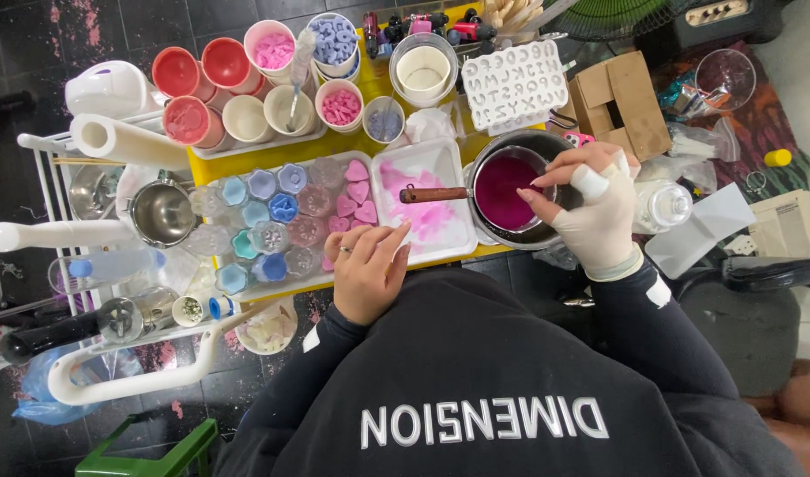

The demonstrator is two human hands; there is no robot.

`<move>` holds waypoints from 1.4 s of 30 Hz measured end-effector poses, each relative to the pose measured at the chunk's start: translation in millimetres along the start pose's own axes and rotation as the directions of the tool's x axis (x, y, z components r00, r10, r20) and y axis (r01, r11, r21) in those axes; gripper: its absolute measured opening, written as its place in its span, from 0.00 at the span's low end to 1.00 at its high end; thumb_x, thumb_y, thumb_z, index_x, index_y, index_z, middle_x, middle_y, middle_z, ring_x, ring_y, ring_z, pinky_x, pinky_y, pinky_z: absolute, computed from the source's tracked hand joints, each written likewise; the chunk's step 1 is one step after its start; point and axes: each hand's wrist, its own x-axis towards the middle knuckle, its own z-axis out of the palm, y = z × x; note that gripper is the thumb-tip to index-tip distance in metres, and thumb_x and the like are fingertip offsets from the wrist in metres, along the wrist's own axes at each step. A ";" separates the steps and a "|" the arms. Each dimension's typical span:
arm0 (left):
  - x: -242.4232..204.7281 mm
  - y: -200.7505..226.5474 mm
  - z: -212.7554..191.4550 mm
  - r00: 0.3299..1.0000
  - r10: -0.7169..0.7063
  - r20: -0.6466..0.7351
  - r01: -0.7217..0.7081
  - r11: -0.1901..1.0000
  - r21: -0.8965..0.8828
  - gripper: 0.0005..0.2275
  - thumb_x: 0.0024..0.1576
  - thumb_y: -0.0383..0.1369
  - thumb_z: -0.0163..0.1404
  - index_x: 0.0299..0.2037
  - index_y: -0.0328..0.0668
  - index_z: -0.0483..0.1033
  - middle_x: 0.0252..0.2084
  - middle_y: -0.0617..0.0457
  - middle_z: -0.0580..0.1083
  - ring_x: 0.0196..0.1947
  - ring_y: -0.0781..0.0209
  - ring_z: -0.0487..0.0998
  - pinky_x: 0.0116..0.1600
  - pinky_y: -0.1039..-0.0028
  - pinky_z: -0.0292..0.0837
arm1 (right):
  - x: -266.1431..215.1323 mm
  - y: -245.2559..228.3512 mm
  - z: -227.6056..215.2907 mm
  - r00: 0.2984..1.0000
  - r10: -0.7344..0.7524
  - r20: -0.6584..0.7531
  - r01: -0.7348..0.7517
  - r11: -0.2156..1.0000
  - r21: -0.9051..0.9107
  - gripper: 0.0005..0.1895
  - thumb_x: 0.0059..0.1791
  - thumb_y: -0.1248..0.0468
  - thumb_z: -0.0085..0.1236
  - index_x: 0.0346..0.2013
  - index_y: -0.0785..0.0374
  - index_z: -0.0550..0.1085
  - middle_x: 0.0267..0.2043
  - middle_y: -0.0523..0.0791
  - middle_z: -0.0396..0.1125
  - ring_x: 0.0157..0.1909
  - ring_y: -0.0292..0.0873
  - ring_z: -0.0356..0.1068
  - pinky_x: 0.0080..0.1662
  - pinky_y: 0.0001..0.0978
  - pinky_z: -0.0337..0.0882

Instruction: Scraping pink wax flakes from a tray into a pot for candle making.

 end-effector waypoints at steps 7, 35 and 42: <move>0.4 -5.8 -0.2 0.997 0.030 0.066 -0.022 0.993 -0.115 0.13 0.59 0.29 0.59 0.54 0.43 0.81 0.42 0.57 0.76 0.40 0.60 0.76 0.52 0.64 0.63 | 1.8 -10.5 4.0 0.993 0.115 0.000 -0.115 0.993 0.008 0.11 0.43 0.64 0.76 0.32 0.57 0.78 0.45 0.43 0.73 0.51 0.46 0.70 0.57 0.42 0.63; -116.8 -11.6 123.5 0.055 -0.530 0.846 0.657 -0.619 -0.430 0.13 0.63 0.41 0.48 0.50 0.43 0.73 0.48 0.56 0.72 0.53 0.59 0.74 0.59 0.65 0.65 | 78.0 56.5 -9.7 0.970 0.109 0.219 -0.105 0.994 -0.028 0.11 0.54 0.59 0.62 0.36 0.66 0.79 0.31 0.50 0.71 0.32 0.49 0.72 0.37 0.40 0.69; -105.6 7.8 135.8 -0.066 -0.619 0.783 0.522 -0.690 -0.502 0.19 0.64 0.40 0.43 0.62 0.41 0.62 0.59 0.49 0.69 0.61 0.50 0.72 0.65 0.58 0.63 | 122.9 83.8 28.1 0.933 0.095 0.348 -0.065 0.993 -0.096 0.15 0.55 0.53 0.61 0.39 0.64 0.81 0.29 0.48 0.70 0.27 0.48 0.70 0.33 0.40 0.68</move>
